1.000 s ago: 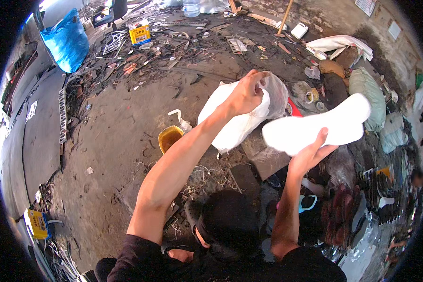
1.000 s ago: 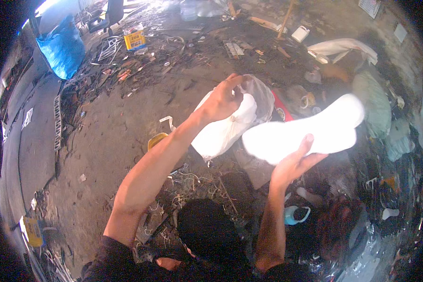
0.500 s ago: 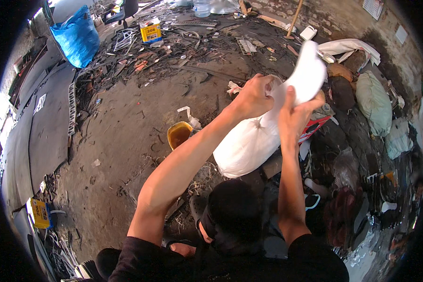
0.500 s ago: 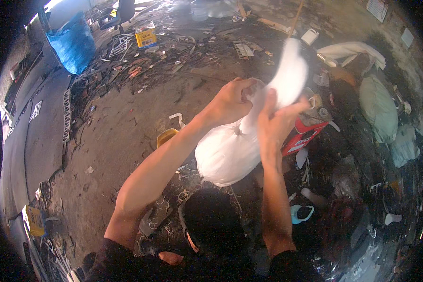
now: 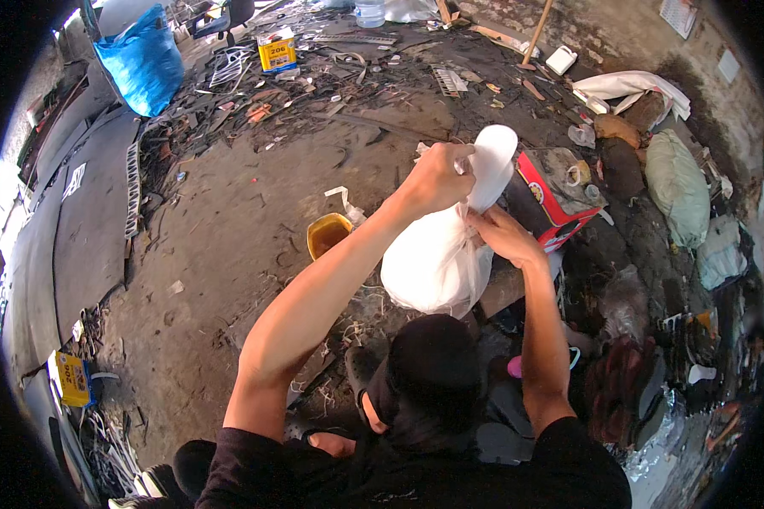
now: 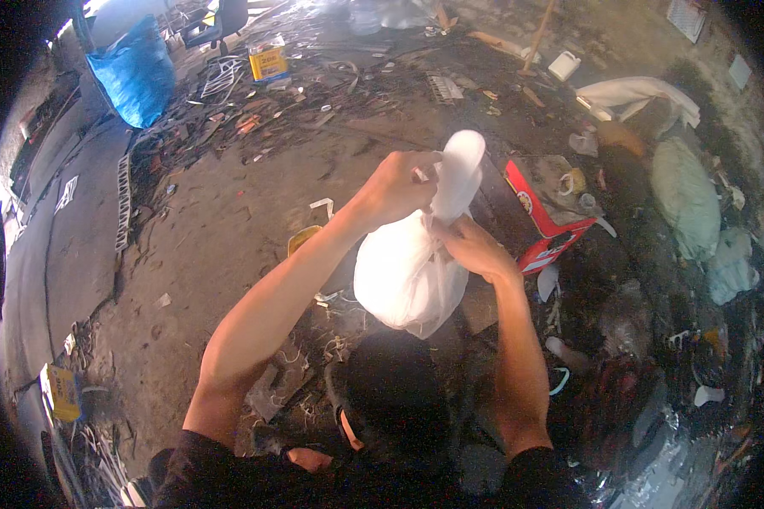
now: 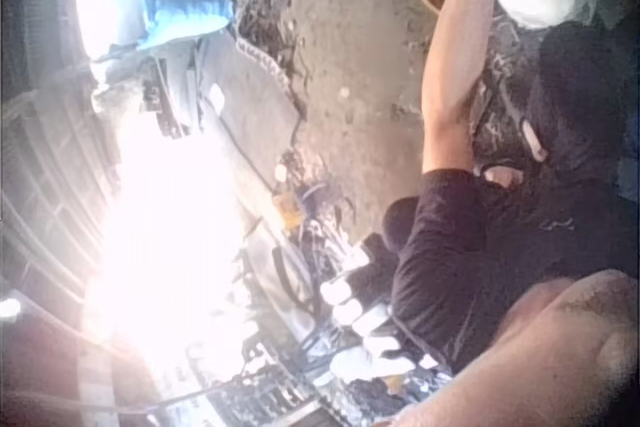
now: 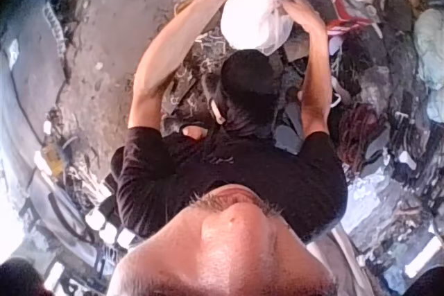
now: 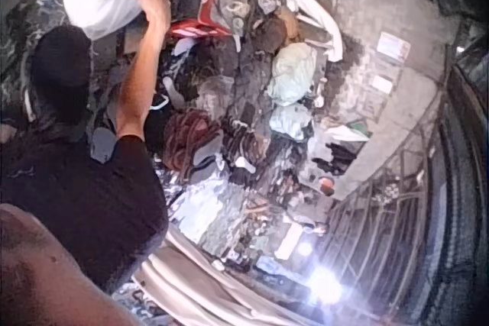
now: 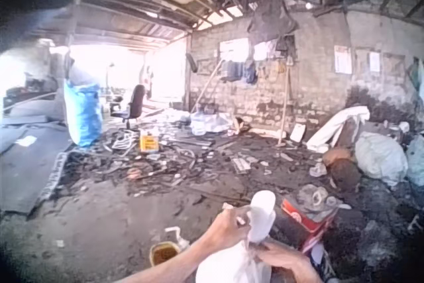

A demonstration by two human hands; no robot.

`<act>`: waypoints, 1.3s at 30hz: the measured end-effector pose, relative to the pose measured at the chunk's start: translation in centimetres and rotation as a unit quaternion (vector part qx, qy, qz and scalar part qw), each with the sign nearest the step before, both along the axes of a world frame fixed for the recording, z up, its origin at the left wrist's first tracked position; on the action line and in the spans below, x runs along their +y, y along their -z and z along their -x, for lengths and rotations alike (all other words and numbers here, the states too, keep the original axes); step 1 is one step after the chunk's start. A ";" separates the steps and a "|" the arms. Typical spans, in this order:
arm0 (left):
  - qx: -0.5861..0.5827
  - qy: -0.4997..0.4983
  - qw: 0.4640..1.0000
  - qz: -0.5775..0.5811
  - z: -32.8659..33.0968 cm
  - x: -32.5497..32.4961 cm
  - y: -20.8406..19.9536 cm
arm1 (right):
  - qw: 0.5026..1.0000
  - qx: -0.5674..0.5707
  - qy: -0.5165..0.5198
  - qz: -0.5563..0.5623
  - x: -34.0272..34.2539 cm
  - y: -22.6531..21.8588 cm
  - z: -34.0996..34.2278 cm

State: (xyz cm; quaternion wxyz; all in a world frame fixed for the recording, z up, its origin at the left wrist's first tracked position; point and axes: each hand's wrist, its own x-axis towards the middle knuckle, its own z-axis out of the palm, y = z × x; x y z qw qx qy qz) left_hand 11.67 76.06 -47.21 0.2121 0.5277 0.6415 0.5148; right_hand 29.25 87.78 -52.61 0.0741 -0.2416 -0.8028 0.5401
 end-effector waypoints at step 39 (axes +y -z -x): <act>-0.055 0.027 0.993 -0.098 -0.8 -2.4 2.9 | 0.878 0.056 -0.050 -0.473 1.1 4.6 4.2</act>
